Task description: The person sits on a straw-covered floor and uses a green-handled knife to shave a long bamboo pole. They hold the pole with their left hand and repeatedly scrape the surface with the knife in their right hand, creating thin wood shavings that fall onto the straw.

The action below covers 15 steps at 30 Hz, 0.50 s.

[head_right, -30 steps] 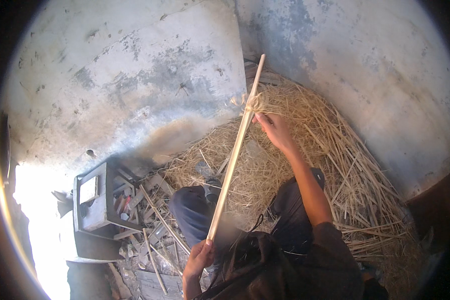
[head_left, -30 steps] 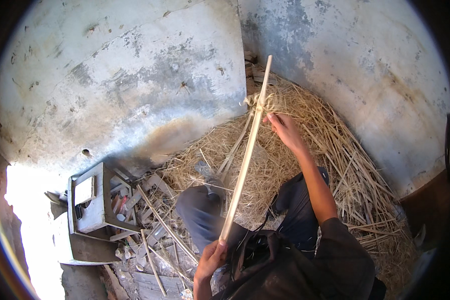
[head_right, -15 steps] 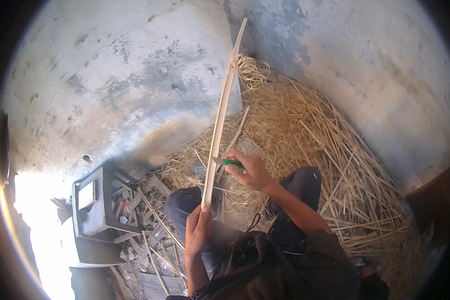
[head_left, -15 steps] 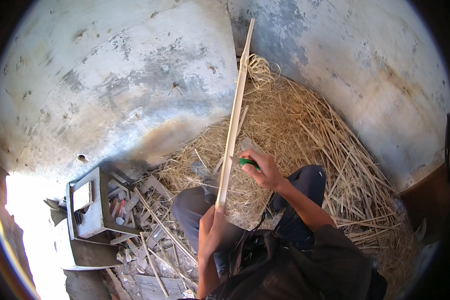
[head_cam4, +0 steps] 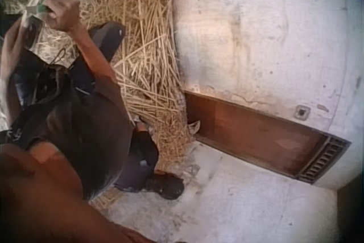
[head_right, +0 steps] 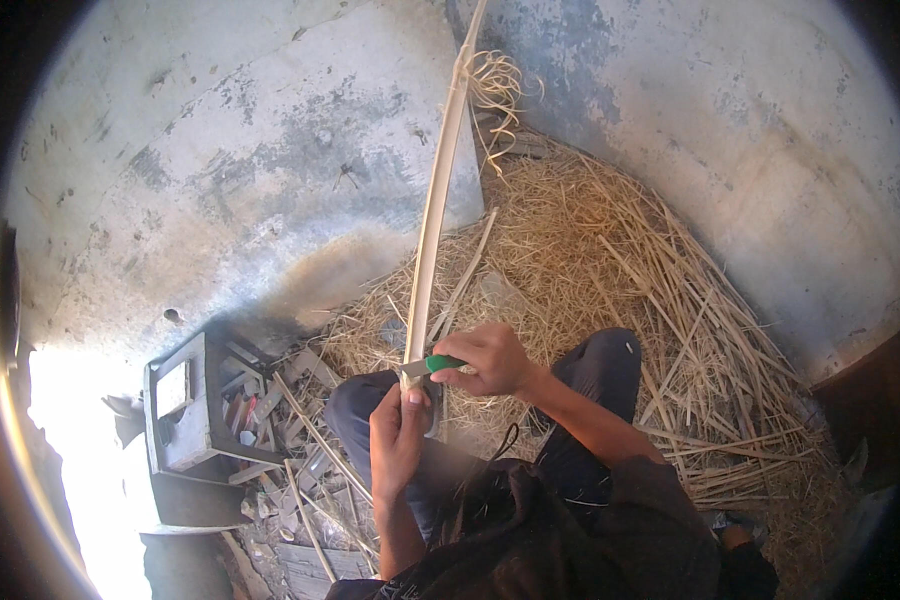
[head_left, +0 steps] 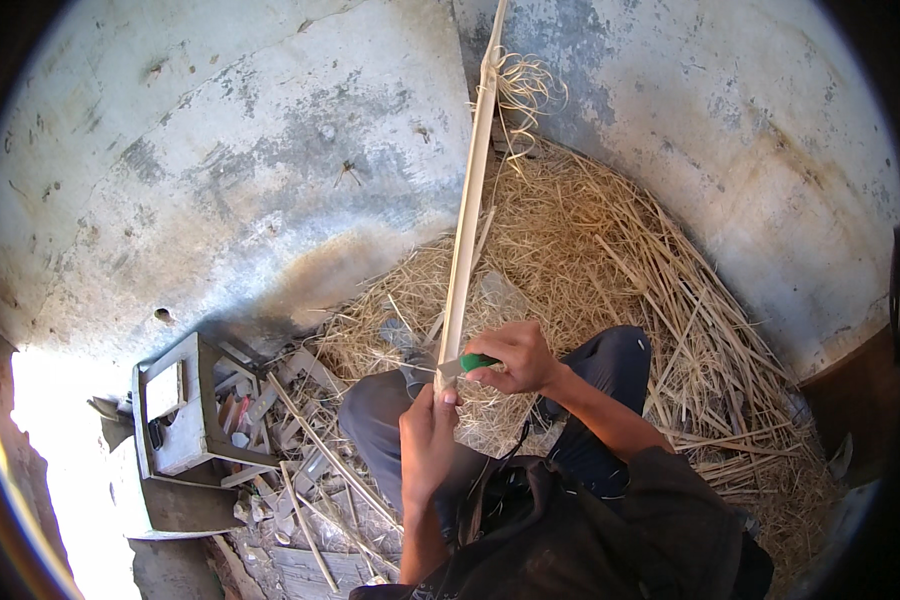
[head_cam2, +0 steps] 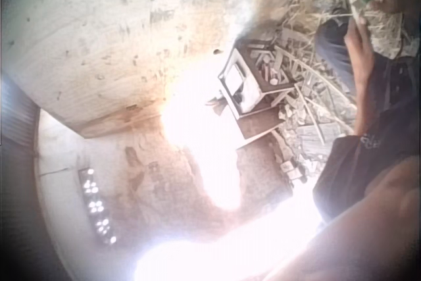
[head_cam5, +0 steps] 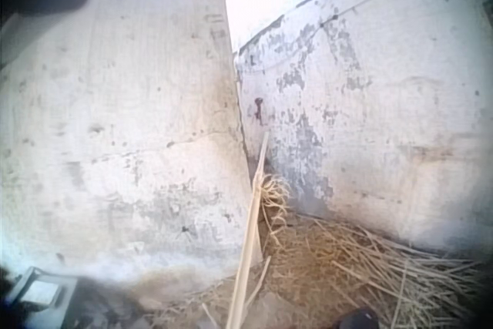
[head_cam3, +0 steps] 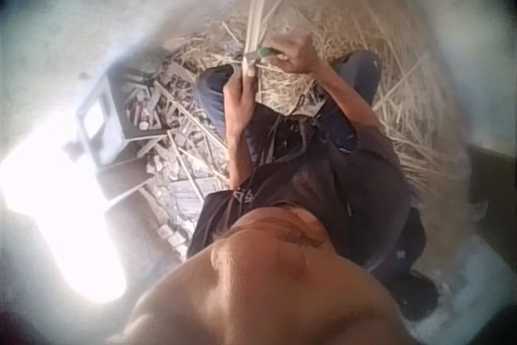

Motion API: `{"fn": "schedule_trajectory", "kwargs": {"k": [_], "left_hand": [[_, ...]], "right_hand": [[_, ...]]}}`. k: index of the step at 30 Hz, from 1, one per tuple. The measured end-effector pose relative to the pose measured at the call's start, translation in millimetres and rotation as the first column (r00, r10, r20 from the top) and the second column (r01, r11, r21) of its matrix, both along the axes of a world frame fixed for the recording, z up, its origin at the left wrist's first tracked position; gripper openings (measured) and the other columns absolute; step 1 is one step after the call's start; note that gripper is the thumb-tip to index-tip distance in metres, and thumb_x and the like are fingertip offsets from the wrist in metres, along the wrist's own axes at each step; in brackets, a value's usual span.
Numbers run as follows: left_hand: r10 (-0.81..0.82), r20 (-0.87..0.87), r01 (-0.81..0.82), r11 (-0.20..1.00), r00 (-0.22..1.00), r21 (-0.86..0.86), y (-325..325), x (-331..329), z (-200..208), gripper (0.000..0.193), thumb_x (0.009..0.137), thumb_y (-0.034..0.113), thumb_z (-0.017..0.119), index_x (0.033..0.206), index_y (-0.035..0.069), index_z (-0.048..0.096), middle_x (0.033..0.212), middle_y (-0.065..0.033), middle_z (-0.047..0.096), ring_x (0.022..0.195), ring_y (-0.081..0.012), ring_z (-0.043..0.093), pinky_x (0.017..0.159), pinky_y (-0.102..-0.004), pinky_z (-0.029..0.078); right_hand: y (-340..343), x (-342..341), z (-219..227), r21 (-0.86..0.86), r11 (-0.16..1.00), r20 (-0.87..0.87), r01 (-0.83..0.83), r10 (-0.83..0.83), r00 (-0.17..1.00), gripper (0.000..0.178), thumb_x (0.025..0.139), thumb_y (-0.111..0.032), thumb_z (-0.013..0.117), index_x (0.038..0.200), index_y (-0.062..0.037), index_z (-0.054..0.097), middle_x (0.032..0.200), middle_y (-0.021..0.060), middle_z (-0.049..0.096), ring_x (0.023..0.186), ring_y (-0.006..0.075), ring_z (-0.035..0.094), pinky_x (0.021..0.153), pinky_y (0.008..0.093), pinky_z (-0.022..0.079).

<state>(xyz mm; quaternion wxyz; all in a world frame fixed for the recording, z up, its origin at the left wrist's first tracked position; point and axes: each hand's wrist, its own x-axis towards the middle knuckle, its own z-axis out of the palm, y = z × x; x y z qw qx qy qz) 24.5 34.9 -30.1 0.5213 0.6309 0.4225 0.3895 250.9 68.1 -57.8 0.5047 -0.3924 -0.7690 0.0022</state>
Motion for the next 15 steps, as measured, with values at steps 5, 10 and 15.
{"fn": "schedule_trajectory", "kwargs": {"k": [5, 10, 15], "left_hand": [[0.069, -0.025, -0.069, 0.998, 0.997, 0.005, 2.7, 4.1, 11.6, 0.036, 0.116, 0.028, 0.059, 0.095, -0.001, 0.062, 0.071, -0.0003, 0.052, 0.069, -0.0085, 0.045, 0.060, -0.0314, 0.041], [0.079, -0.003, -0.079, 0.997, 0.997, 0.015, 3.0, 4.9, 9.9, 0.034, 0.116, 0.026, 0.059, 0.096, -0.001, 0.063, 0.071, 0.0008, 0.052, 0.068, -0.0069, 0.044, 0.059, -0.0303, 0.039], [0.071, 0.007, -0.071, 0.997, 0.997, -0.038, 0.8, 3.3, 10.8, 0.033, 0.116, 0.025, 0.057, 0.098, -0.001, 0.065, 0.071, 0.0025, 0.051, 0.068, -0.0056, 0.043, 0.058, -0.0288, 0.038]], "right_hand": [[-0.4, -5.4, -4.5, -0.013, 1.000, -0.006, -0.001, 0.001, 1.000, 0.041, 0.100, -0.049, 0.075, 0.094, -0.0089, 0.075, 0.078, 0.0043, 0.074, 0.062, 0.0250, 0.072, 0.056, 0.0378, 0.053], [-1.0, -7.0, -0.1, -0.015, 1.000, 0.006, 0.014, -0.014, 1.000, 0.039, 0.099, -0.048, 0.076, 0.093, -0.0094, 0.074, 0.077, 0.0039, 0.074, 0.062, 0.0243, 0.072, 0.056, 0.0372, 0.054], [-0.2, -6.4, -2.6, 0.029, 0.999, 0.027, 0.042, -0.043, 0.999, 0.037, 0.098, -0.047, 0.079, 0.092, -0.0104, 0.075, 0.078, 0.0029, 0.075, 0.061, 0.0239, 0.072, 0.057, 0.0362, 0.054]]}}
